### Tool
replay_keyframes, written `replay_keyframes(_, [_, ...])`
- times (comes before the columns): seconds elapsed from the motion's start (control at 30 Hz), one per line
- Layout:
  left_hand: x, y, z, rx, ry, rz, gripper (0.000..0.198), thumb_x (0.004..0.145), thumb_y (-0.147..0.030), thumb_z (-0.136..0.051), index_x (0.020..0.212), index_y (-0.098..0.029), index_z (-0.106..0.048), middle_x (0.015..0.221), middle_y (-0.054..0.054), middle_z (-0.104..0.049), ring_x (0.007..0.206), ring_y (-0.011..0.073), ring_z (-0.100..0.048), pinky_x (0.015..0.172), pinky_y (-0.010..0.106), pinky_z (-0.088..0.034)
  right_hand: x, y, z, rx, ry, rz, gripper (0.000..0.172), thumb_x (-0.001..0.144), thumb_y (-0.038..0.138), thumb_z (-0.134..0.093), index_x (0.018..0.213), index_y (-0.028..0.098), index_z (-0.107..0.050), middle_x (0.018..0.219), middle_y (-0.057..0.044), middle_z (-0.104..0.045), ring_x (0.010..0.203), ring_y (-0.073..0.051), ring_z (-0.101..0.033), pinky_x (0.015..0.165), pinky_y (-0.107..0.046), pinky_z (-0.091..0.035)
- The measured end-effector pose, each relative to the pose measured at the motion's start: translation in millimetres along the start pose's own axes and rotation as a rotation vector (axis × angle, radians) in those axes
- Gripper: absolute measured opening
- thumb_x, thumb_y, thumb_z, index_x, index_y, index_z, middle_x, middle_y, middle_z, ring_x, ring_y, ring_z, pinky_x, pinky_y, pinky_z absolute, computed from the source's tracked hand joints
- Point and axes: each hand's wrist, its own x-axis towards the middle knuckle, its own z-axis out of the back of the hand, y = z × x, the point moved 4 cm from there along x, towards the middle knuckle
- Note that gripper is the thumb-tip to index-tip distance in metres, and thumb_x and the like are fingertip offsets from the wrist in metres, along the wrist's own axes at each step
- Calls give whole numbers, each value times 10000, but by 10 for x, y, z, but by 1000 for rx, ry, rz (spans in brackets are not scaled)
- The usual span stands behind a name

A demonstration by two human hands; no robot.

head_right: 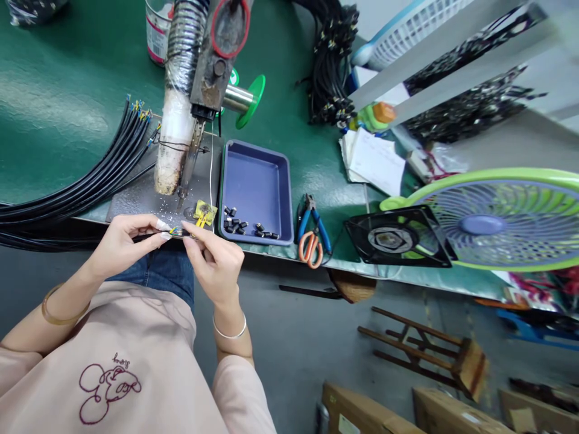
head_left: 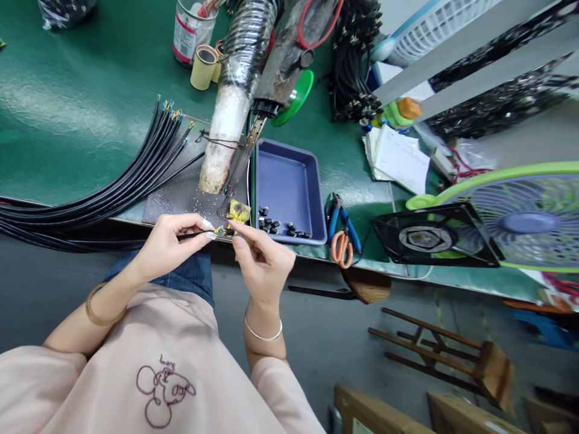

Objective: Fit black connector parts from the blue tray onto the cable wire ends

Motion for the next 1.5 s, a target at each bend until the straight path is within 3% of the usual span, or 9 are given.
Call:
replay_keyframes(0.13, [2, 4, -3, 6, -12, -11, 153, 820, -248, -683, 727, -127, -688, 671, 23, -665, 631, 118, -573, 614, 215, -473, -23, 54, -14, -35, 4, 98, 183, 945, 248, -635, 1038, 221, -790, 610, 26, -682, 439, -83, -500, 496, -220, -473])
replay_keyframes(0.3, [-1, 6, 9, 64, 12, -59, 131, 820, -234, -696, 739, -134, -721, 706, 39, -712, 648, 135, -614, 618, 219, -489, 1, 27, -27, -22, 35, 60, 174, 950, 265, -629, 996, 221, -791, 650, 17, -714, 460, -89, -531, 521, -224, -504])
replay_keyframes(0.53, [-8, -11, -3, 147, 76, -109, 103, 812, -193, -724, 718, -153, -743, 681, 23, -734, 622, 130, -638, 625, 213, -498, 63, -8, -49, 36, 223, 81, 169, 953, 250, -626, 931, 196, -785, 752, -4, -772, 481, -78, -563, 513, -204, -485])
replay_keyframes(0.73, [-10, -42, 12, 172, 20, -125, 99, 820, -192, -703, 740, -146, -737, 715, 29, -736, 621, 120, -615, 595, 208, -463, 18, -9, 16, -24, 42, 33, 194, 952, 277, -616, 1014, 223, -792, 613, 29, -683, 428, -79, -461, 475, -217, -453])
replay_keyframes(0.87, [-14, -29, 15, 178, -25, -103, 126, 821, -220, -697, 722, -143, -715, 672, 22, -698, 595, 115, -569, 561, 211, -440, -11, 41, 2, -63, 50, 126, 172, 946, 251, -634, 984, 228, -800, 575, 28, -665, 440, -88, -513, 505, -219, -482])
replay_keyframes(1.03, [-29, 20, 8, 62, -88, -48, 143, 838, -266, -686, 783, -135, -707, 735, 47, -716, 659, 138, -613, 613, 223, -493, -36, 61, 0, -80, 46, 231, 163, 943, 223, -643, 1002, 231, -794, 533, 47, -626, 441, -79, -510, 511, -209, -467])
replay_keyframes(1.17, [-38, -47, 8, 108, -79, -108, 141, 841, -248, -690, 752, -140, -703, 693, 32, -680, 618, 124, -561, 580, 224, -442, -19, 55, 17, -45, -3, 149, 210, 953, 227, -621, 1096, 228, -775, 544, 56, -612, 436, -75, -461, 501, -207, -454])
replay_keyframes(1.3, [-43, -120, 11, 172, -63, -195, 140, 840, -200, -685, 709, -149, -688, 641, 3, -630, 572, 103, -498, 549, 218, -391, 15, 48, -22, -13, 62, 44, 217, 955, 258, -612, 1089, 221, -779, 596, 41, -655, 431, -71, -435, 478, -207, -448])
replay_keyframes(1.5, [-53, -62, 10, 214, -87, -168, 154, 863, -226, -670, 739, -135, -682, 654, 8, -624, 566, 104, -496, 538, 221, -388, 13, 70, -6, -53, 45, 95, 192, 959, 228, -613, 1030, 212, -791, 611, 27, -675, 446, -78, -484, 493, -213, -455])
